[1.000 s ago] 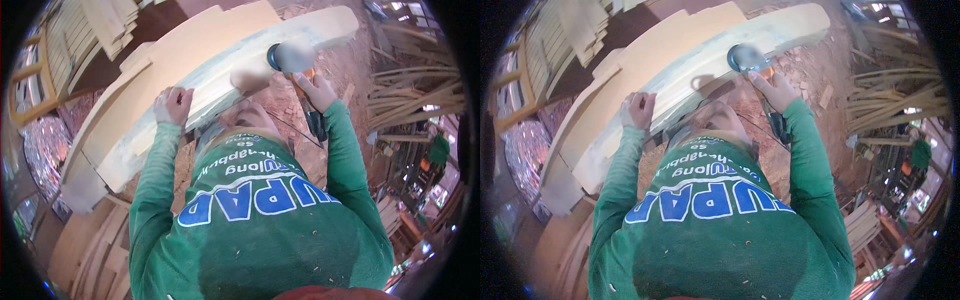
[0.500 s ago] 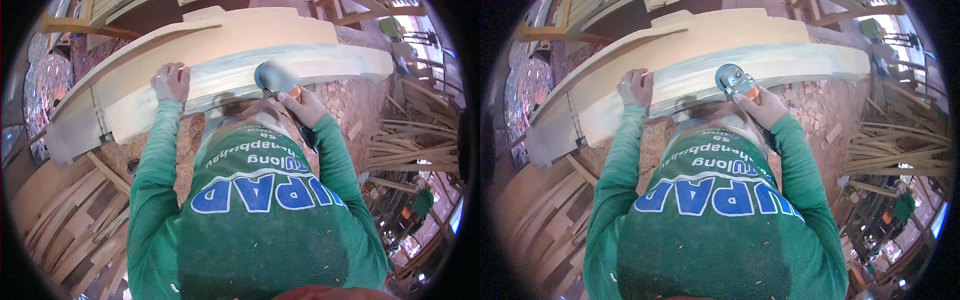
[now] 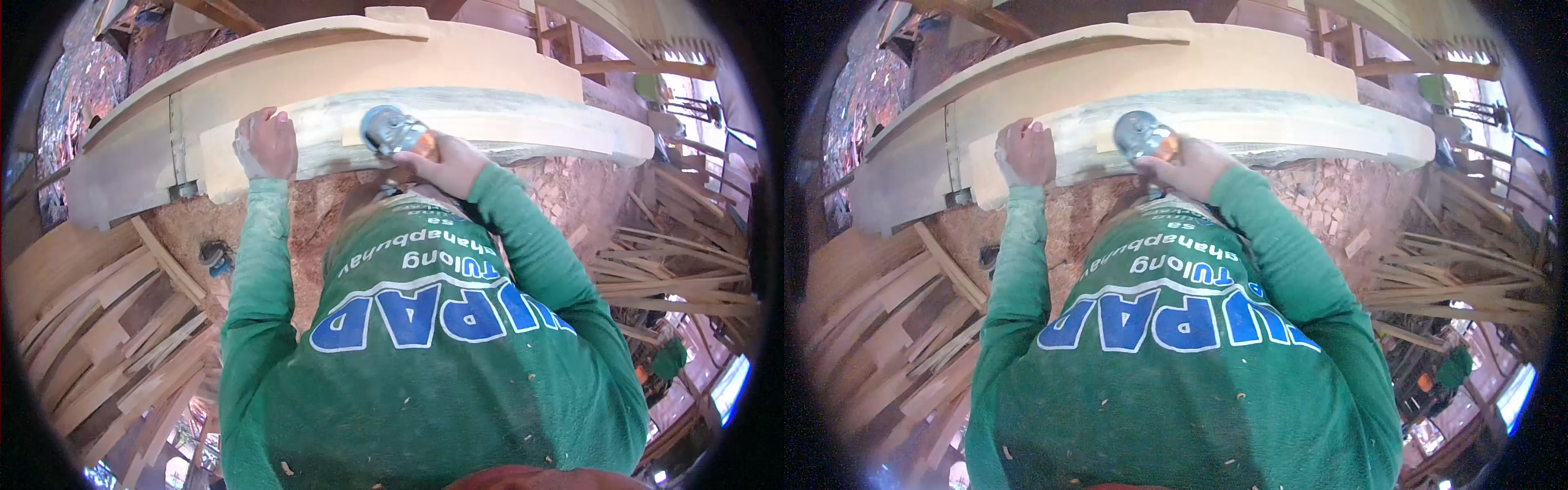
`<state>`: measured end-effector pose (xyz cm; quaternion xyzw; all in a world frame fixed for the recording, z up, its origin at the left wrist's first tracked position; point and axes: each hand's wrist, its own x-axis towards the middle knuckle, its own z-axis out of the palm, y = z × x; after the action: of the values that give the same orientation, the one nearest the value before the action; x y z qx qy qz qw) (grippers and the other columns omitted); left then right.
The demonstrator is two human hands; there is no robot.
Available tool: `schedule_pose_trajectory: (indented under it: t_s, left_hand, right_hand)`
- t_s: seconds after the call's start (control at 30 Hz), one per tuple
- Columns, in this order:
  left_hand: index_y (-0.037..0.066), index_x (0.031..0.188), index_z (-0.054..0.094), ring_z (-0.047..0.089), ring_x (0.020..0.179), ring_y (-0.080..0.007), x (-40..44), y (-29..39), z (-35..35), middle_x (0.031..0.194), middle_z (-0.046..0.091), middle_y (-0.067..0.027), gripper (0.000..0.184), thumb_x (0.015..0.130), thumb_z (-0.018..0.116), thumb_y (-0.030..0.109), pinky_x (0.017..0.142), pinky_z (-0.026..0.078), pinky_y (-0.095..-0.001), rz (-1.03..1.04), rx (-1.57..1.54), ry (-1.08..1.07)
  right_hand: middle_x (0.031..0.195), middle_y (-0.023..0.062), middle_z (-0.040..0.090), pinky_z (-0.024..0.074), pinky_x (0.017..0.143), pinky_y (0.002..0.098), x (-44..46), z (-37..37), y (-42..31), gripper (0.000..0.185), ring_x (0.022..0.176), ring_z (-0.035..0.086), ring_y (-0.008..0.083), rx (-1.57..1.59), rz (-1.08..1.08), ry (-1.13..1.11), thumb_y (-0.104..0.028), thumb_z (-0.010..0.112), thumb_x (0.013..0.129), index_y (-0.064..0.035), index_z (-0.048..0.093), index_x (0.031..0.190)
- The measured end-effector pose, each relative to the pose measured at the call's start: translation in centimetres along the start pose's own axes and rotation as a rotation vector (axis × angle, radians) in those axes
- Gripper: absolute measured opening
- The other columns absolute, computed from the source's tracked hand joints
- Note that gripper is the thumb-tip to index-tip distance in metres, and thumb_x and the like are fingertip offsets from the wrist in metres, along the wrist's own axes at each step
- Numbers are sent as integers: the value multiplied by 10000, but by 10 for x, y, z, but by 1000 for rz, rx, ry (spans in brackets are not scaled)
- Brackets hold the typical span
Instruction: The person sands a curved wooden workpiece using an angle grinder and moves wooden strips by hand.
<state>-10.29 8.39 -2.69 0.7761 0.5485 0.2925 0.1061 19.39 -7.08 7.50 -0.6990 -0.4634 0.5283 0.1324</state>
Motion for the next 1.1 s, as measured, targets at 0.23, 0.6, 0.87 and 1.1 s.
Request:
schedule_pose_trajectory:
  t_s: [0.23,0.6,0.87,1.1]
  left_hand:
    - [44,1053,723,661,1014,-362,8,24,3,1014,699,-184,261,934,730,275,904,513,-502,22,-109,-14]
    - [144,1169,753,634,1136,-304,-11,112,47,1169,700,-59,429,863,795,442,992,444,-502,373,-106,-372]
    - [174,1250,733,603,1163,-298,-11,188,85,1196,660,-51,555,817,832,506,993,428,-528,544,22,-634]
    - [123,1207,753,641,1055,-319,-14,234,117,1099,668,-87,560,812,828,513,912,493,-491,576,-96,-675]
  right_hand:
    - [1132,272,751,555,965,449,22,7,-50,819,1082,734,373,-99,33,-148,-699,695,897,42,687,1247]
    - [1236,264,733,522,1048,421,-46,-62,77,845,1202,698,387,169,199,221,-671,700,892,53,662,1327]
    - [1269,204,733,502,1084,393,-118,-133,182,861,1209,693,290,404,254,501,-686,704,915,29,638,1391]
    - [1049,34,710,515,819,281,-161,-202,282,627,905,628,118,400,358,637,-583,710,982,-15,699,1250]
